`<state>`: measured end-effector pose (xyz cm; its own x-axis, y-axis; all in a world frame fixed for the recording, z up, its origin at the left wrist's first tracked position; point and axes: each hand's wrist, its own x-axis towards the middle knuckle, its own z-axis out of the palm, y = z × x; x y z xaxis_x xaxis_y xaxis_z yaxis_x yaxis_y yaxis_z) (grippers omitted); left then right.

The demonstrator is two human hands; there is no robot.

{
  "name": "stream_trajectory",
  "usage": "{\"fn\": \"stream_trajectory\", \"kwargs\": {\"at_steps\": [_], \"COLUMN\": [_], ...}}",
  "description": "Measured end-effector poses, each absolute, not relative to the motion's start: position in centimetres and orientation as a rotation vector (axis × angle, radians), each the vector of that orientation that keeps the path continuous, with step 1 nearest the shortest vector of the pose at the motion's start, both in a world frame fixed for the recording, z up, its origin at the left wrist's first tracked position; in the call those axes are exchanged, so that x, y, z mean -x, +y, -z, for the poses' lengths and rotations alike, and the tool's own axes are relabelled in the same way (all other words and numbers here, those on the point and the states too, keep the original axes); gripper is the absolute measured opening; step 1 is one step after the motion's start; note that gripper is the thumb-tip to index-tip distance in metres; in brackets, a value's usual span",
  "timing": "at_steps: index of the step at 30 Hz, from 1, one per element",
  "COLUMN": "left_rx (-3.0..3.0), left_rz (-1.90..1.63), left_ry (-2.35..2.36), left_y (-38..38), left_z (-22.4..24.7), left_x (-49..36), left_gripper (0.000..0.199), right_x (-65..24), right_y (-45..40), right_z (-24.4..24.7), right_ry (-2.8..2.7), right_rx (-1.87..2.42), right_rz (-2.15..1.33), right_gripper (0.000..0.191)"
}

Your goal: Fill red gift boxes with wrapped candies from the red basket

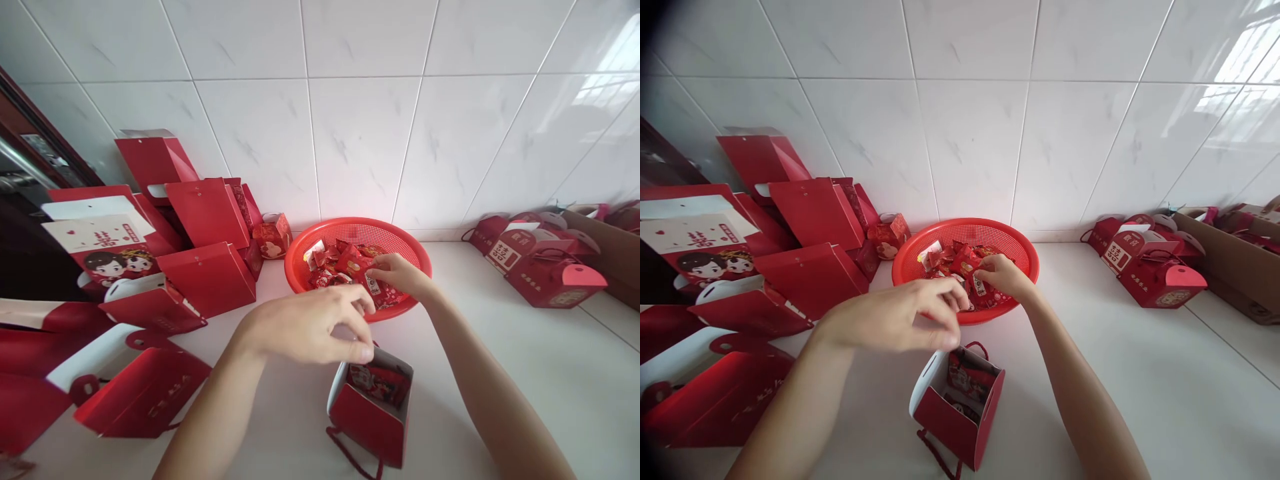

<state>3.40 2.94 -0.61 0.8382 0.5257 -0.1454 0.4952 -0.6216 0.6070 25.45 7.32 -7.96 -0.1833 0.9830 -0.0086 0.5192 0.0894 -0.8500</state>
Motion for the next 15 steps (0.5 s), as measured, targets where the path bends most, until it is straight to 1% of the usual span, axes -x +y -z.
{"fn": "stream_trajectory", "kwargs": {"at_steps": [4, 6, 8, 9, 11, 14, 15], "left_rx": [-2.436, -2.467, -2.509, -2.554, -2.704, -2.917, -2.95], "left_rz": [0.21, 0.274, 0.28, 0.254, 0.144, -0.124, -0.17], "left_ry": [0.762, 0.785, 0.805, 0.814, 0.825, 0.823, 0.843], "left_y": [0.2, -0.5, -1.4, -1.9, -3.3, -5.4, -5.9], "left_z": [-0.7, -0.4, 0.6, 1.2, 2.5, 3.6, 3.6], "left_x": [-3.0, -2.9, -2.5, -2.2, -1.7, -1.5, -1.7], "left_gripper": [0.021, 0.016, 0.021, 0.022, 0.017, 0.025, 0.025], "right_x": [-25.5, -25.5, -25.6, -25.6, -25.7, -26.1, -26.2], "right_y": [7.3, 7.3, 7.3, 7.3, 6.8, 5.2, 4.5], "right_z": [7.9, 7.9, 7.9, 7.7, 6.9, 4.7, 3.8], "right_ry": [-1.778, -1.76, -1.74, -1.738, -1.743, -1.755, -1.766], "right_rx": [1.505, 1.501, 1.451, 1.407, 1.296, 1.135, 1.093], "right_rz": [-0.982, -0.974, -0.976, -0.984, -1.026, -1.135, -1.147], "right_gripper": [0.024, 0.026, 0.028, 0.029, 0.031, 0.031, 0.03]}}
